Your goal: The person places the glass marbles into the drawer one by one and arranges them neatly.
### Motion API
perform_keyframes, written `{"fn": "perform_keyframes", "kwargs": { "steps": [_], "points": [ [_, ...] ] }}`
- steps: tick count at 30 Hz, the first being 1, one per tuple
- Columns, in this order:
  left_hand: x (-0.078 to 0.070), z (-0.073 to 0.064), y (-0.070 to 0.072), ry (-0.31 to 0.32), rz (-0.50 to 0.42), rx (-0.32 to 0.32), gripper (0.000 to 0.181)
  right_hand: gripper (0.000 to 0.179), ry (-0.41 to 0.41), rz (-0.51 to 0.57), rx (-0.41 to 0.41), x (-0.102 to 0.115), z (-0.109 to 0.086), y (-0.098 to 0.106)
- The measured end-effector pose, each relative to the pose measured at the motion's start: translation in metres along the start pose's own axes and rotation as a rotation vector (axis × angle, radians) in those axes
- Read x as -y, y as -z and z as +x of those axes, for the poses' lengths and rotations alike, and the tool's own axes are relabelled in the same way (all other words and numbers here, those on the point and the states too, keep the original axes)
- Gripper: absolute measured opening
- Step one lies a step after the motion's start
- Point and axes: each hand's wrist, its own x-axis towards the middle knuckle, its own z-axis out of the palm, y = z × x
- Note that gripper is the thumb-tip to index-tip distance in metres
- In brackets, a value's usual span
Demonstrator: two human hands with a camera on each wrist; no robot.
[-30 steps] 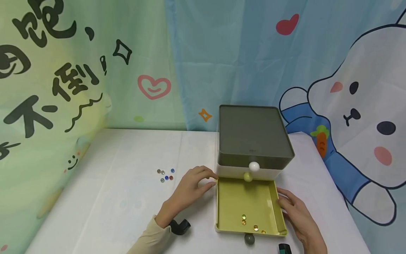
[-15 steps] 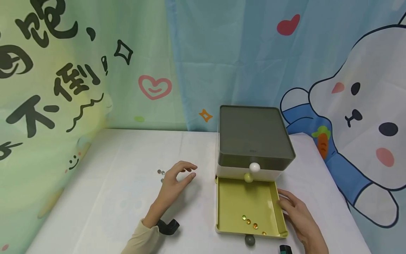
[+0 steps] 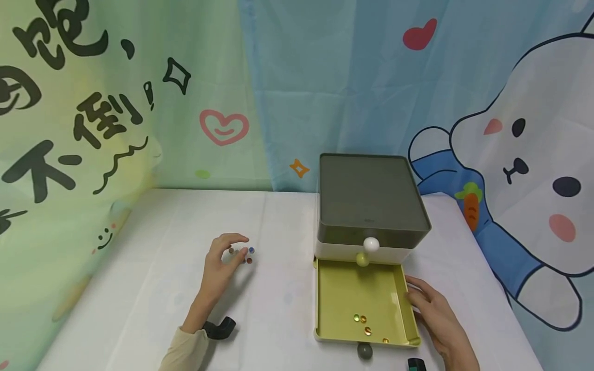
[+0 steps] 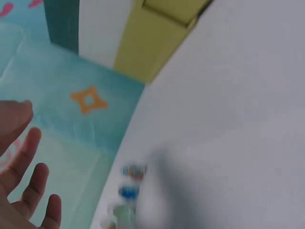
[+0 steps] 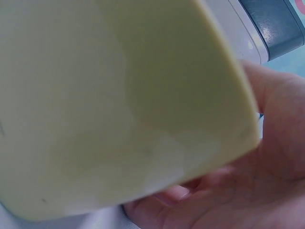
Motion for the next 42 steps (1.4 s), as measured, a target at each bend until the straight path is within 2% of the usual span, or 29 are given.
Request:
{"fn": "perform_keyframes", "kwargs": {
  "steps": [6, 12, 15, 19, 23, 26, 30, 42],
  "points": [
    [0.019, 0.001, 0.016, 0.034, 0.085, 0.022, 0.028, 0.069, -0.006, 0.000, 0.000, 0.000, 0.000, 0.000],
    [0.033, -0.001, 0.024, 0.159, 0.152, 0.009, 0.030, 0.069, -0.009, 0.007, -0.003, -0.002, 0.000, 0.000],
    [0.037, -0.001, 0.027, 0.189, 0.194, -0.010, 0.030, 0.068, -0.008, 0.015, 0.001, -0.002, 0.000, -0.001],
    [0.042, -0.003, 0.026, 0.180, 0.270, -0.020, 0.031, 0.069, -0.008, 0.017, -0.001, -0.003, 0.000, -0.002],
    [0.047, -0.006, 0.026, 0.174, 0.343, 0.016, 0.034, 0.069, -0.006, 0.012, -0.002, -0.003, 0.000, -0.002],
    [0.048, -0.006, 0.028, 0.202, 0.361, 0.054, 0.033, 0.068, 0.000, 0.005, 0.000, -0.003, 0.001, -0.002],
    [0.048, -0.006, 0.029, 0.243, 0.372, 0.066, 0.028, 0.068, 0.010, 0.002, 0.004, -0.002, 0.001, -0.001],
    [0.051, -0.006, 0.025, 0.195, 0.416, 0.046, 0.016, 0.068, -0.010, 0.033, 0.008, 0.000, -0.001, -0.001]
  ]
}}
